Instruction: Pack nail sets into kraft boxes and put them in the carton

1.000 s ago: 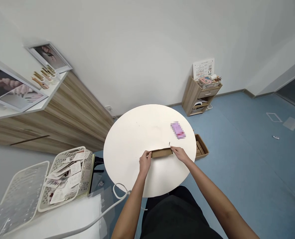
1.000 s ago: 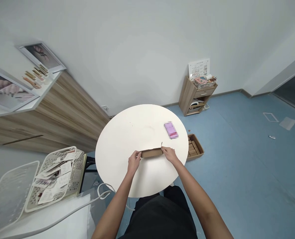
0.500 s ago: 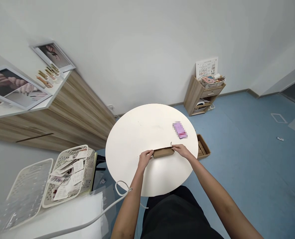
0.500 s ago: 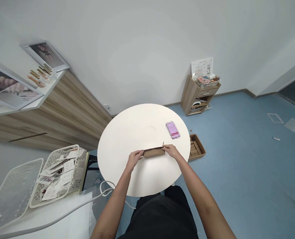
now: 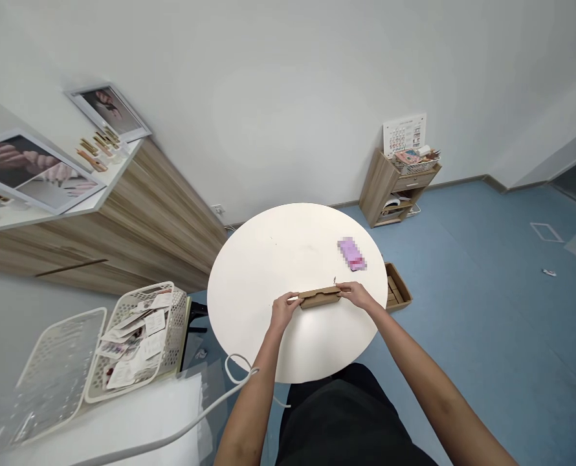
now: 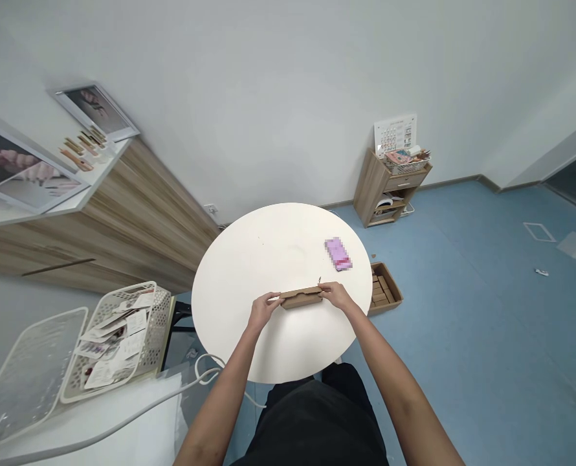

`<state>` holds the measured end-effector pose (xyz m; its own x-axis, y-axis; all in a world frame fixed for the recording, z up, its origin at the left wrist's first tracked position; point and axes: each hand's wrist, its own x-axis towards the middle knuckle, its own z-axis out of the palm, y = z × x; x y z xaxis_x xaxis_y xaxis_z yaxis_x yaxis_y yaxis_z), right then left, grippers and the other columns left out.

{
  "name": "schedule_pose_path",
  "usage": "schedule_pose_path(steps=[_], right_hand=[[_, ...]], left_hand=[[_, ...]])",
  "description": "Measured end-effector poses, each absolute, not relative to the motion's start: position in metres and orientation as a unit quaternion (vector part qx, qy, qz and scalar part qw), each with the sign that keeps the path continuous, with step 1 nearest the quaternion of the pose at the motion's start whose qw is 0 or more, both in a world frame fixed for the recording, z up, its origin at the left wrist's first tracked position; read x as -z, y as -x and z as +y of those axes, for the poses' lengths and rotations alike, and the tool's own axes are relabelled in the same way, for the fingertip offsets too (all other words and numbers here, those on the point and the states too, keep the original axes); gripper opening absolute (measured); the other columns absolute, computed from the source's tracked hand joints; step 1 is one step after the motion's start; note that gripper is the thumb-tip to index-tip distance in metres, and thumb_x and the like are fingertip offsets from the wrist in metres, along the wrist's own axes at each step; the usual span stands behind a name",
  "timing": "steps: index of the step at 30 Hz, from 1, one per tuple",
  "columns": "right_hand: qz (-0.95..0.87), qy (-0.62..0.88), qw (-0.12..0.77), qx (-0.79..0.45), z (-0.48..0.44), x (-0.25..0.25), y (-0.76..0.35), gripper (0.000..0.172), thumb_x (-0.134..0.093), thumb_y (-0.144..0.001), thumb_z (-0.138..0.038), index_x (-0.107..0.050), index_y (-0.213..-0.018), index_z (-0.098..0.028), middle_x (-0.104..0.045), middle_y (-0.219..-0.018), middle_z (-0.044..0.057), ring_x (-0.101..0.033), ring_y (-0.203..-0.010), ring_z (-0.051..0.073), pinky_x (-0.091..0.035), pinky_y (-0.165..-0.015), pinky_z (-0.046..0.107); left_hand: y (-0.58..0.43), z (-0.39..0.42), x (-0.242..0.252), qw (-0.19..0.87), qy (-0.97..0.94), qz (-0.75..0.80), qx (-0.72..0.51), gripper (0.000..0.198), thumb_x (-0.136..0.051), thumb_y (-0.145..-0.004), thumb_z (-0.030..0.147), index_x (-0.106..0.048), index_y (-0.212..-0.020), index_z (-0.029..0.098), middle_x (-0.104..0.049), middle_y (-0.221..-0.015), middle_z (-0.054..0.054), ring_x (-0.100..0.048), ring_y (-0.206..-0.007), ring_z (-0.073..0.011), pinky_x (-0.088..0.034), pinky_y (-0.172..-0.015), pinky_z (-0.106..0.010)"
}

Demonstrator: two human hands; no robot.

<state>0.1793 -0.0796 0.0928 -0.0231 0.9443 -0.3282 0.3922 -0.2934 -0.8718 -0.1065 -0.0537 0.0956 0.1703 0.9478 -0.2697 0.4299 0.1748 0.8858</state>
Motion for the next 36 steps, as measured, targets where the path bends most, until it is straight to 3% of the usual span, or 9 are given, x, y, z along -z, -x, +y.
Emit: schedule_pose_path(steps=[5,9,12,18,22,25,28,33,36], right_hand=[[-0.6,0.665,0.233,-0.379,-0.097,-0.092,-0.17,0.047,-0.055,-0.085,-0.022,-0.059,-0.132,-0.025,-0.065,-0.128,0.005,-0.059,-0.12,0.025,-0.042,-0.107,0.045],[-0.698,0.64,0.191,-0.259,-0.117,-0.082,-0.158,0.058,-0.049,-0.091,-0.028,-0.037,-0.148,-0.022,-0.05,-0.145,0.009,-0.045,-0.134,0.027,-0.027,-0.115,0.053],[-0.715,0.65,0.165,-0.197,-0.126,-0.068,-0.149,0.063,-0.048,-0.092,-0.029,-0.028,-0.152,-0.02,-0.04,-0.151,0.011,-0.036,-0.14,0.028,-0.027,-0.114,0.053],[-0.677,0.699,0.171,-0.153,-0.126,-0.045,-0.134,0.063,-0.042,-0.091,-0.019,-0.028,-0.152,-0.023,-0.038,-0.153,0.01,-0.034,-0.141,0.031,-0.025,-0.116,0.054],[-0.665,0.706,0.191,-0.153,-0.122,-0.047,-0.129,0.066,-0.043,-0.088,-0.014,-0.028,-0.152,-0.023,-0.043,-0.15,0.01,-0.039,-0.138,0.03,-0.029,-0.114,0.053],[-0.662,0.702,0.202,-0.164,-0.121,-0.057,-0.127,0.071,-0.047,-0.084,-0.011,-0.028,-0.152,-0.021,-0.045,-0.148,0.011,-0.044,-0.135,0.029,-0.035,-0.112,0.048],[-0.659,0.691,0.225,-0.195,-0.128,-0.071,-0.136,0.072,-0.048,-0.084,-0.012,-0.027,-0.152,-0.022,-0.045,-0.149,0.01,-0.045,-0.134,0.027,-0.039,-0.11,0.045],[-0.633,0.658,0.34,-0.226,-0.165,-0.102,-0.203,0.073,-0.05,-0.086,-0.023,-0.022,-0.153,-0.029,-0.039,-0.153,0.004,-0.042,-0.136,0.023,-0.038,-0.112,0.042],[-0.579,0.66,0.402,-0.261,-0.197,-0.114,-0.275,0.073,-0.053,-0.083,-0.027,-0.027,-0.151,-0.029,-0.041,-0.151,0.005,-0.048,-0.13,0.025,-0.04,-0.109,0.044]], left_hand=[[0.11,-0.071,-0.075,0.422,-0.665,0.54,-0.298,0.037,-0.06,-0.084,0.042,-0.066,-0.116,0.024,-0.068,-0.124,-0.005,-0.066,-0.11,-0.025,-0.054,-0.095,-0.043],[0.114,-0.086,-0.061,0.313,-0.757,0.508,-0.267,0.048,-0.051,-0.091,0.039,-0.051,-0.137,0.026,-0.051,-0.144,-0.003,-0.055,-0.126,-0.025,-0.05,-0.103,-0.044],[0.119,-0.091,-0.056,0.266,-0.789,0.504,-0.23,0.048,-0.042,-0.095,0.035,-0.044,-0.143,0.026,-0.042,-0.15,-0.005,-0.053,-0.127,-0.024,-0.048,-0.104,-0.041],[0.121,-0.085,-0.056,0.22,-0.831,0.463,-0.216,0.051,-0.039,-0.094,0.025,-0.039,-0.145,0.021,-0.039,-0.153,-0.009,-0.039,-0.139,-0.0257,-0.024,-0.118,-0.05],[0.106,-0.074,-0.061,0.21,-0.838,0.463,-0.197,0.057,-0.046,-0.089,0.021,-0.035,-0.145,0.021,-0.043,-0.147,-0.013,-0.042,-0.135,-0.029,-0.037,-0.109,-0.049],[0.094,-0.065,-0.07,0.215,-0.836,0.482,-0.153,0.056,-0.051,-0.085,0.016,-0.043,-0.139,0.024,-0.056,-0.126,-0.012,-0.059,-0.112,-0.0269,-0.05,-0.091,-0.041],[0.084,-0.061,-0.087,0.221,-0.845,0.468,-0.136,0.045,-0.055,-0.082,0.013,-0.053,-0.126,0.026,-0.059,-0.109,-0.007,-0.063,-0.091,-0.0227,-0.053,-0.079,-0.035],[0.035,-0.075,-0.123,0.207,-0.862,0.411,-0.211,0.04,-0.051,-0.088,0.019,-0.053,-0.127,0.029,-0.058,-0.113,-0.007,-0.063,-0.093,-0.0227,-0.053,-0.078,-0.035],[-0.025,-0.099,-0.136,0.2,-0.863,0.393,-0.245,0.04,-0.049,-0.09,0.021,-0.052,-0.129,0.03,-0.057,-0.118,-0.008,-0.062,-0.102,-0.0247,-0.053,-0.086,-0.038]])
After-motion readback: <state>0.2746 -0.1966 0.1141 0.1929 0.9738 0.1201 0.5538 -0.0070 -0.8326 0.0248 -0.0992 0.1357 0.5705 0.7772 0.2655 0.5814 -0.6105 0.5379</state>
